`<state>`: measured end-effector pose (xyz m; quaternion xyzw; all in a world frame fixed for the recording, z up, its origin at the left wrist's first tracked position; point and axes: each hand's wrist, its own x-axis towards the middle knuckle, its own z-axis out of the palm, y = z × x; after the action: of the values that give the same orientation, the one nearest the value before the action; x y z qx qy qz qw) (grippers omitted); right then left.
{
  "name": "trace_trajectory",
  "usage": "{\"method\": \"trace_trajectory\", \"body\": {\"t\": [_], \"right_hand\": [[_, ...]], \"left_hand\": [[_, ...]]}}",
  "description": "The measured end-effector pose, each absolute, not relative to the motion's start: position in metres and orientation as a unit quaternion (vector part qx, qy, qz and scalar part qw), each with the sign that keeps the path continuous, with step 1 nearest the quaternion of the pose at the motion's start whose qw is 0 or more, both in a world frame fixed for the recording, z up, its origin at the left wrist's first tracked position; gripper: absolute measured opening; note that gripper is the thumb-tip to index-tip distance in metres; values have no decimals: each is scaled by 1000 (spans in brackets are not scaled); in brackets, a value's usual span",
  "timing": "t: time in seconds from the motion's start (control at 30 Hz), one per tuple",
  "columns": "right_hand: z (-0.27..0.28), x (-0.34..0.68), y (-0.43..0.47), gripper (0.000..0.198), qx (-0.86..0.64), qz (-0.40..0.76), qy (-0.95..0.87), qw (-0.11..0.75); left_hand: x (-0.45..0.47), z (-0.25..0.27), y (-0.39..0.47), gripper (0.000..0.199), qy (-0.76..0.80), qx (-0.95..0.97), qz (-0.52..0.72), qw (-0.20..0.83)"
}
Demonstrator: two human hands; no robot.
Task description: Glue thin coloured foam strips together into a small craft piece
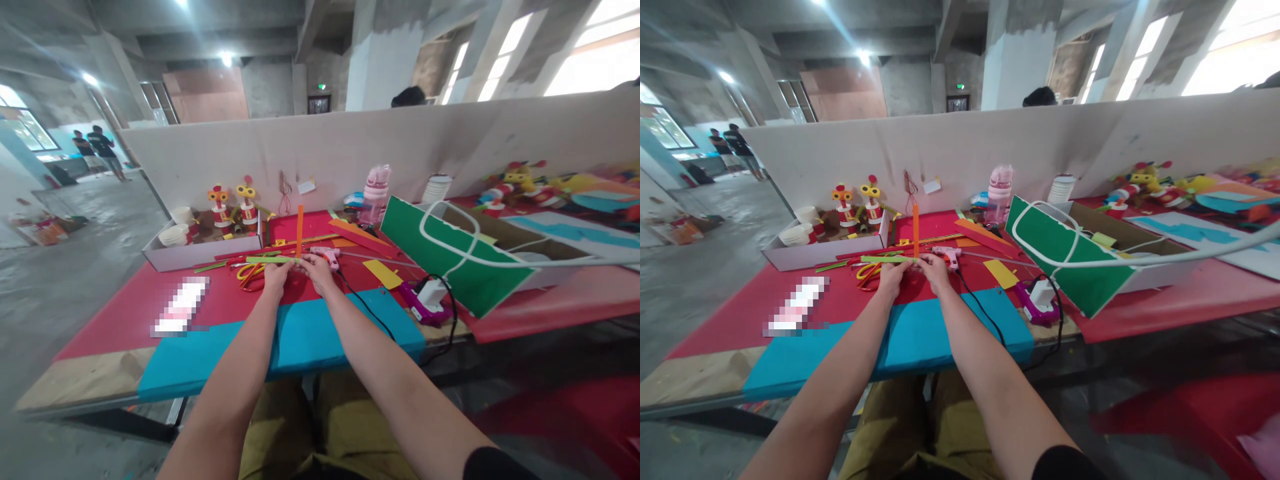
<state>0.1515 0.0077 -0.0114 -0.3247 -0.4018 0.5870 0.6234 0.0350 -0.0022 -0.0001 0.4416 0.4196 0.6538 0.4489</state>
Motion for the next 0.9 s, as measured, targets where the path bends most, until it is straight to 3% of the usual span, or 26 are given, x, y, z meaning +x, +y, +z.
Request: {"method": "trace_trajectory", "body": {"t": [0.23, 0.53, 0.9], "right_hand": [[-12, 154, 9, 34, -333, 581, -400, 625], [-6, 152, 4, 35, -308, 572, -402, 646], [-7, 152, 3, 36, -309, 579, -426, 622]], "left_hand": [[34, 1, -3, 26, 441, 442, 636, 454], [36, 2, -2, 39, 403, 452, 613, 508], [35, 6, -6, 33, 421, 457, 615, 485]]}}
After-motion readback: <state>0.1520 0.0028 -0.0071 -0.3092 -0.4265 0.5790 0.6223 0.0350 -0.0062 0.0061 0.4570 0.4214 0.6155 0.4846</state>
